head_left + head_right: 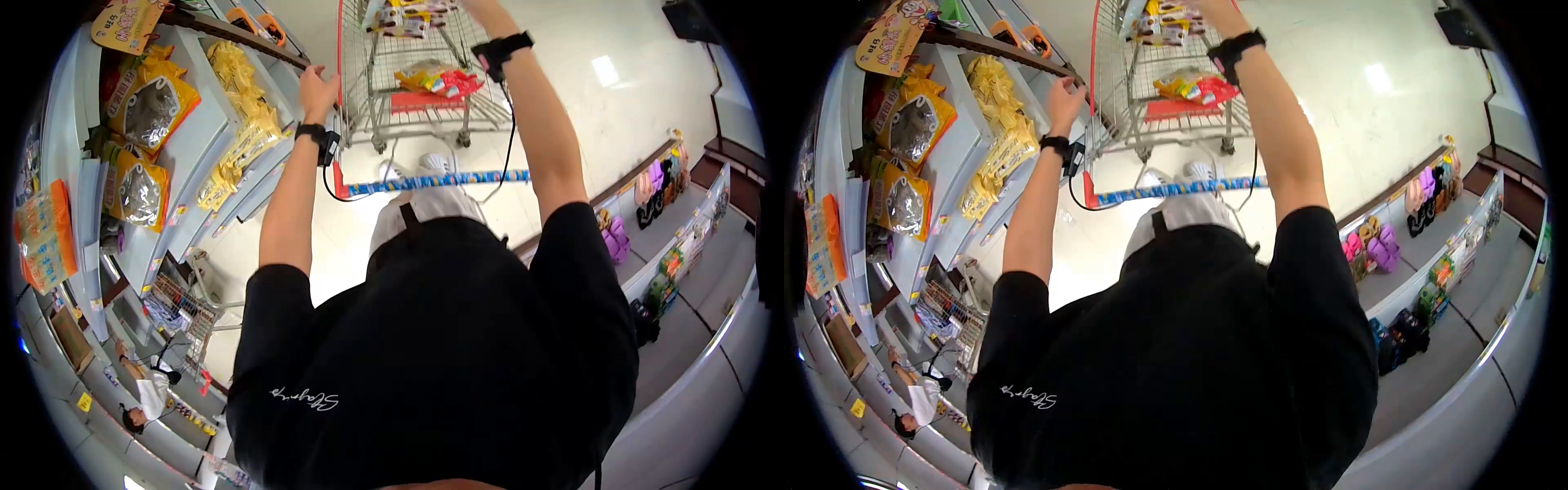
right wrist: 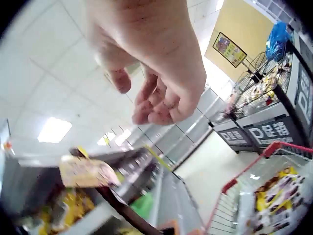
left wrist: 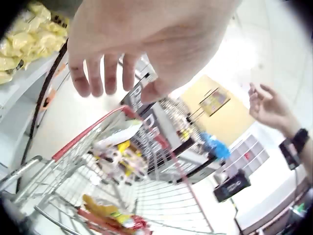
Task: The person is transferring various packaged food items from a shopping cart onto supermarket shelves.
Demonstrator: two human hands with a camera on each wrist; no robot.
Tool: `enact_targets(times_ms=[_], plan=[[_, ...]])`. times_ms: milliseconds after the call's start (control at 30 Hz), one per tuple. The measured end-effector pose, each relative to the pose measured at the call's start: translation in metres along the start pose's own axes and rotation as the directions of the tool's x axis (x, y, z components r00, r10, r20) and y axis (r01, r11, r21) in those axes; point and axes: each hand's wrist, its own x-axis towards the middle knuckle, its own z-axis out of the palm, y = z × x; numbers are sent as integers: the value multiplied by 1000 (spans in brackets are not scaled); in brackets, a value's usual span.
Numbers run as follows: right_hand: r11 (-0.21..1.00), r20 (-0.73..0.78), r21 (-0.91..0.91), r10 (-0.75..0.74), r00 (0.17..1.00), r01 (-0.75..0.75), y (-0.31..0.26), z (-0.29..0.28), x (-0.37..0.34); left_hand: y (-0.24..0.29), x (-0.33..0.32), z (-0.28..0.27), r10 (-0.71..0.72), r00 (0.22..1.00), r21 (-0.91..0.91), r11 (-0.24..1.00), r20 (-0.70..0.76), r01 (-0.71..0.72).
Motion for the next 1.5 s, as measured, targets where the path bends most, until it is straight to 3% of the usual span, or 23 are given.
enact_targets(times_ms=[67, 100, 133, 200, 233, 300, 333, 400, 567, 600, 700, 800, 833, 900, 933, 967, 1067, 1200, 1267, 1300, 1367, 1433, 1500], plan=[[991, 14, 99, 84, 996, -85, 81, 50, 4, -33, 23, 39, -131, 989, 211, 967, -67, 142], [987, 90, -70, 149, 985, -143, 97, 53, -2, -51, 31, 58, -207, 977, 192, 958, -45, 211], [967, 127, -185, 202, 971, -177, 149, 62, 3, -58, 38, 66, -318, 939, 207, 935, 128, 289], [906, 76, -323, 314, 946, -274, 191, 80, 0, -58, 34, 84, -345, 927, 153, 934, 145, 323], [883, 125, -388, 336, 934, -266, 267, 88, 11, -60, 32, 90, -332, 936, 197, 931, 115, 306], [812, 126, -554, 303, 945, -186, 323, 99, -5, -65, 28, 105, -299, 952, 284, 920, 69, 269], [713, 85, -581, 533, 842, -393, 325, 105, -16, -58, 29, 103, -364, 929, 335, 886, 70, 322], [473, 58, -791, 689, 722, -389, 300, 102, -44, -26, 21, 92, -499, 863, 434, 796, 75, 422], [344, -31, -841, 741, 670, -419, 393, 120, -84, -19, 26, 100, -466, 884, 514, 749, -42, 419], [285, -58, -820, 821, 568, -496, 354, 121, -86, -19, 25, 100, -467, 883, 524, 740, -49, 421], [313, -106, -807, 758, 643, -501, 355, 134, -89, -16, 27, 101, -462, 885, 535, 733, -63, 420], [328, -114, -782, 761, 639, -530, 377, 132, -87, -23, 26, 104, -482, 876, 515, 741, -38, 430], [280, -148, -841, 703, 695, -462, 392, 137, -91, -23, 25, 104, -466, 883, 531, 738, -45, 416], [376, -25, -899, 468, 884, -224, 433, 138, -107, -25, 24, 101, -450, 891, 515, 750, -63, 415], [418, -50, -866, 475, 879, -275, 454, 143, -109, -19, 23, 99, -447, 892, 507, 756, -65, 415], [335, -17, -908, 570, 821, -251, 393, 133, -92, -18, 28, 101, -460, 885, 495, 755, -68, 430], [435, 53, -861, 591, 805, -263, 397, 122, -81, -21, 22, 99, -471, 881, 463, 770, -52, 439], [603, 141, -792, 331, 933, -94, 398, 106, -93, -42, 15, 107, -401, 914, 431, 815, -63, 387], [633, 52, -754, 324, 945, -176, 405, 104, -96, -54, 15, 113, -447, 894, 446, 793, -36, 415], [636, 22, -744, 330, 944, -205, 372, 99, -90, -51, 13, 111, -437, 899, 423, 809, -31, 408], [639, 49, -729, 406, 913, -245, 388, 96, -86, -51, 9, 110, -410, 910, 376, 835, -60, 401], [527, 133, -823, 542, 830, -212, 405, 102, -84, -48, 4, 109, -430, 899, 350, 831, -88, 432], [471, 49, -863, 439, 897, -184, 396, 118, -101, -44, 9, 100, -424, 903, 353, 835, -72, 421]])
